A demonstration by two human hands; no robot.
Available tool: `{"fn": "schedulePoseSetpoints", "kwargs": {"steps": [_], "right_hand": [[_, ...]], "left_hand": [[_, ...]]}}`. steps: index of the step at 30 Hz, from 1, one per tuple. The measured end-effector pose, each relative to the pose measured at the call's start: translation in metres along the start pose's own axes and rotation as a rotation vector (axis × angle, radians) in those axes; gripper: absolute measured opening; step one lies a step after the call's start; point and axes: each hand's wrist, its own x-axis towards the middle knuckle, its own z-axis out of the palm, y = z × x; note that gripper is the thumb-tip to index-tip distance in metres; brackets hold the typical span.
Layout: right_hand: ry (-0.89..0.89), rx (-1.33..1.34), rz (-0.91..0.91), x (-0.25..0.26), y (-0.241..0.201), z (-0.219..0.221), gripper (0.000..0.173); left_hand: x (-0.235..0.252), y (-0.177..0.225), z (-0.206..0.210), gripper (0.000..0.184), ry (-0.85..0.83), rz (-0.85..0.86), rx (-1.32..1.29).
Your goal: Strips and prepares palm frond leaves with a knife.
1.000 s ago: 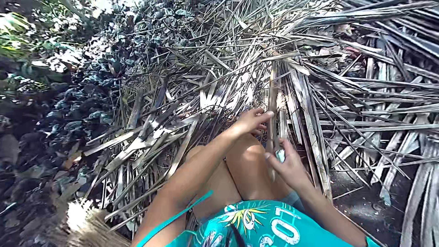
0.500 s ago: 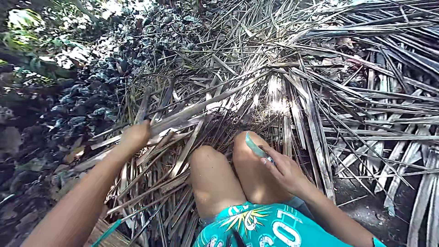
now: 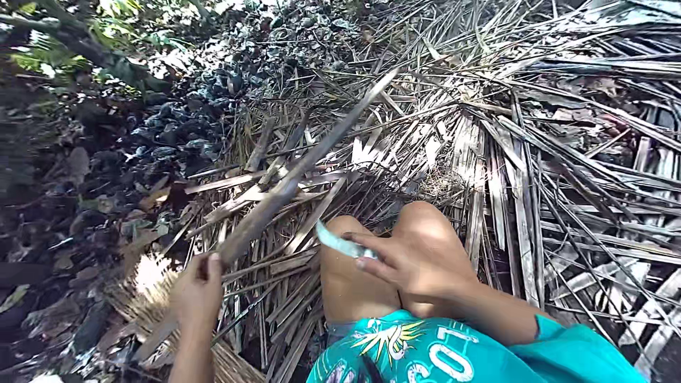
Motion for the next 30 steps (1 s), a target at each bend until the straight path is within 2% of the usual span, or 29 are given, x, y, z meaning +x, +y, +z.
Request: {"fn": "schedulePoseSetpoints", "kwargs": {"steps": [3, 9, 12, 16, 20, 26, 30], "right_hand": [[-0.14, 0.075, 0.048, 0.031, -0.002, 0.016, 0.051], [-0.057, 0.265, -0.03, 0.055, -0.014, 0.022, 0.055], [-0.059, 0.237, -0.056, 0.058, -0.026, 0.016, 0.056], [-0.05, 0.185, -0.086, 0.059, -0.033, 0.012, 0.055], [-0.042, 0.204, -0.067, 0.06, -0.03, 0.011, 0.056], [-0.112, 0.472, -0.02, 0.073, -0.02, 0.014, 0.07], [-0.111, 0.554, -0.007, 0.066, -0.008, 0.005, 0.07]], "left_hand": [[-0.007, 0.029, 0.011, 0.038, 0.118, -0.008, -0.149], [-0.017, 0.078, 0.02, 0.033, 0.224, 0.113, -0.39], [-0.012, 0.096, 0.013, 0.016, 0.333, 0.06, -0.684], [-0.005, 0.097, 0.007, 0.012, 0.471, 0.034, -0.794], [-0.005, 0.092, 0.01, 0.009, 0.47, 0.073, -0.735], [-0.032, 0.104, 0.048, 0.028, 0.307, 0.196, -0.568], [-0.029, 0.112, 0.056, 0.027, 0.373, 0.272, -0.465]]}}
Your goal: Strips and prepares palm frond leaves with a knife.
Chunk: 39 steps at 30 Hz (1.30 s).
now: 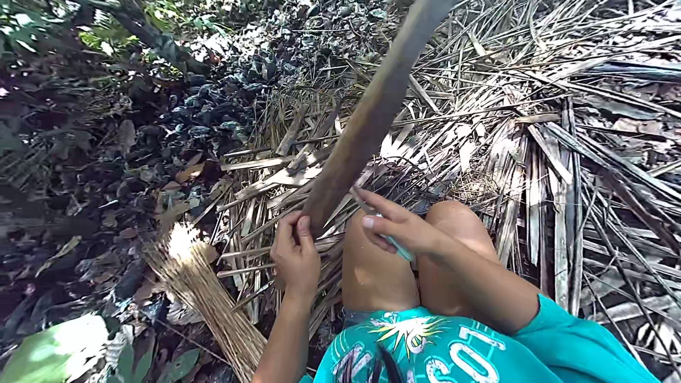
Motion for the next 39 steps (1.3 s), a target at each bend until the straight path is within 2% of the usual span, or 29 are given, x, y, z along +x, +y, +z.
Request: {"fn": "schedulePoseSetpoints", "kwargs": {"steps": [3, 9, 12, 14, 16, 18, 20, 27, 30, 32, 34, 39], "right_hand": [[-0.034, 0.01, -0.084, -0.003, 0.006, -0.008, 0.078], [0.038, -0.033, -0.2, -0.02, 0.009, -0.003, 0.083], [0.0, -0.122, -0.16, -0.015, 0.008, -0.002, 0.08], [-0.063, -0.095, -0.099, -0.008, 0.008, -0.009, 0.068], [-0.149, -0.019, -0.001, -0.002, 0.009, -0.017, 0.033], [-0.214, 0.042, 0.045, 0.0, 0.013, -0.021, 0.022], [-0.234, 0.043, 0.048, -0.003, 0.016, -0.022, 0.024], [-0.27, -0.156, -0.053, -0.018, 0.009, -0.032, 0.024], [-0.278, -0.237, -0.021, -0.023, 0.006, -0.038, 0.03], [-0.288, -0.26, -0.011, -0.024, 0.009, -0.044, 0.037], [-0.292, -0.286, -0.018, -0.024, 0.016, -0.051, 0.031], [-0.246, -0.353, 0.01, -0.023, 0.018, -0.055, 0.029]], "left_hand": [[0.005, 0.001, 0.007, 0.026, -0.015, 0.006, 0.002], [0.01, 0.003, 0.025, 0.028, -0.008, -0.084, 0.038], [0.004, 0.011, 0.03, 0.028, -0.027, -0.041, 0.034], [-0.001, 0.019, 0.032, 0.027, -0.059, -0.01, -0.005], [-0.006, 0.027, 0.034, 0.026, -0.077, 0.027, -0.059], [-0.009, 0.034, 0.034, 0.023, -0.12, 0.026, -0.12], [-0.01, 0.038, 0.031, 0.023, -0.202, -0.048, -0.211], [0.007, 0.054, 0.013, 0.02, -0.523, -0.495, -0.662], [0.014, 0.054, 0.007, 0.022, -0.654, -0.677, -0.83], [0.017, 0.051, 0.006, 0.023, -0.735, -0.746, -0.879], [0.02, 0.046, 0.004, 0.024, -0.826, -0.786, -0.912], [0.027, 0.026, 0.009, 0.025, -1.064, -0.884, -1.029]]}}
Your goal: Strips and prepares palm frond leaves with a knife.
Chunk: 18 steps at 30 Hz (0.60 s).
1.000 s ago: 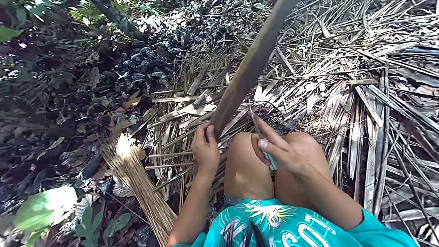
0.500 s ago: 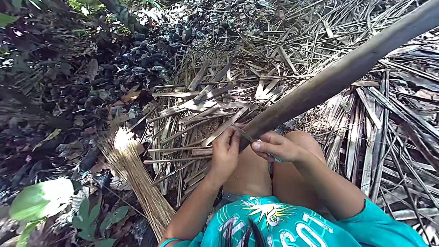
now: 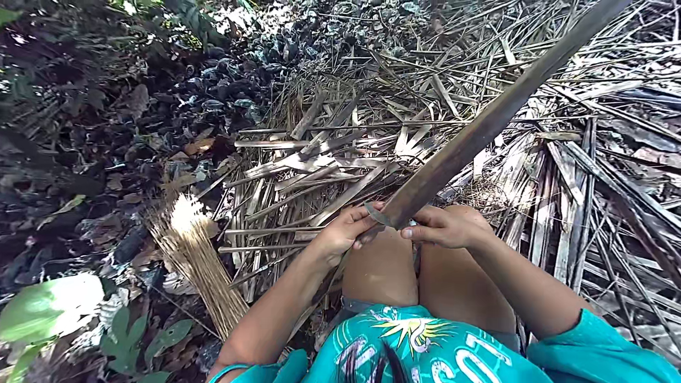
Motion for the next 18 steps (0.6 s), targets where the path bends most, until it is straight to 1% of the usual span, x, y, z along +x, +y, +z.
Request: {"fn": "schedulePoseSetpoints", "kwargs": {"steps": [3, 4, 5, 7, 8, 9, 10, 12, 13, 15, 17, 18], "right_hand": [[-0.018, 0.151, 0.031, 0.006, 0.009, 0.005, 0.025], [0.005, 0.224, 0.018, 0.008, 0.014, 0.01, 0.026], [0.032, 0.276, 0.014, 0.011, 0.018, 0.015, 0.022], [0.075, 0.312, 0.016, 0.015, 0.023, 0.02, 0.018], [0.088, 0.274, 0.018, 0.016, 0.023, 0.02, 0.02], [0.109, 0.18, 0.015, 0.017, 0.021, 0.02, 0.027], [0.127, 0.014, 0.005, 0.019, 0.018, 0.018, 0.035], [0.12, -0.38, 0.02, 0.024, 0.009, 0.011, 0.043], [0.128, -0.49, 0.047, 0.029, 0.006, 0.01, 0.042], [0.182, -0.626, 0.092, 0.041, 0.001, 0.009, 0.039], [0.228, -0.665, 0.161, 0.055, -0.004, 0.004, 0.04], [0.265, -0.641, 0.198, 0.063, -0.005, 0.0, 0.041]], "left_hand": [[0.006, 0.002, -0.003, 0.024, 0.039, -0.016, 0.101], [0.008, 0.002, -0.002, 0.023, 0.073, -0.001, 0.149], [0.01, 0.0, -0.002, 0.022, 0.1, 0.002, 0.181], [0.013, -0.004, -0.007, 0.023, 0.088, -0.039, 0.118], [0.013, -0.007, -0.013, 0.027, 0.036, -0.08, 0.02], [0.013, -0.011, -0.021, 0.031, -0.039, -0.125, -0.096], [0.014, -0.016, -0.029, 0.034, -0.114, -0.164, -0.201], [0.017, -0.021, -0.044, 0.038, -0.191, -0.212, -0.287], [0.017, -0.019, -0.049, 0.039, -0.18, -0.215, -0.278], [0.016, -0.011, -0.057, 0.039, -0.108, -0.196, -0.226], [0.014, -0.003, -0.07, 0.036, -0.022, -0.177, -0.131], [0.012, 0.0, -0.078, 0.034, 0.039, -0.173, -0.054]]}}
